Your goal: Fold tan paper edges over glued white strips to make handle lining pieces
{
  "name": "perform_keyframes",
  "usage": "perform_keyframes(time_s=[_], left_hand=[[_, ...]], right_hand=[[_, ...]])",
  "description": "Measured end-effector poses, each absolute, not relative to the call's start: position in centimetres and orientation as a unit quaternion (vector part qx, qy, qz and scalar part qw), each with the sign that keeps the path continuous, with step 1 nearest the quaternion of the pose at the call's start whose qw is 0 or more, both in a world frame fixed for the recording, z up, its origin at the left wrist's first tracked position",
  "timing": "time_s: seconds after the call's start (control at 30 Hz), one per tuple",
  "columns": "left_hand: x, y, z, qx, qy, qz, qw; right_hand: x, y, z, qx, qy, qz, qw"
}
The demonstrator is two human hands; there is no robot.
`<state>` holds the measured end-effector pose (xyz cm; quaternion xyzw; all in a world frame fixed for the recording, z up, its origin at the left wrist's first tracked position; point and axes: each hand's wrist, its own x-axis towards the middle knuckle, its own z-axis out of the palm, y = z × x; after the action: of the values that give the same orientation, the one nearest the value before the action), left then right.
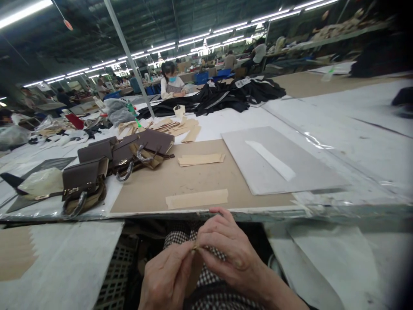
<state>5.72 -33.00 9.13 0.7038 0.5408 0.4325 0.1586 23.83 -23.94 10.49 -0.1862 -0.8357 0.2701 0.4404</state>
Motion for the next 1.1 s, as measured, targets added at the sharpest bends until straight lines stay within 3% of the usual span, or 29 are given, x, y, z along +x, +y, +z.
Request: perform_keyframes(time_s=[0.27,0.47,0.93,1.1], left_hand=[[6.1,-31.8,10.4,0.541,0.585,0.416,0.439],[5.6,-31.0,10.1,0.428,0.587,0.423,0.541],[5.3,-30.2,8.6,0.418,0.604,0.439,0.517],[5.4,-30.4,8.1,0.417,0.61,0.444,0.507]], right_hand=[[23.5,-23.5,8.4,-0.255,-0.714,0.519,0.396],[24.1,-23.3,7.8,-0.314,-0.624,0.634,0.332],[21.1,-23.4,7.5,-0.319,-0.742,0.445,0.387],[20.3,-23.5,7.2,-0.321,-0.731,0.45,0.4]])
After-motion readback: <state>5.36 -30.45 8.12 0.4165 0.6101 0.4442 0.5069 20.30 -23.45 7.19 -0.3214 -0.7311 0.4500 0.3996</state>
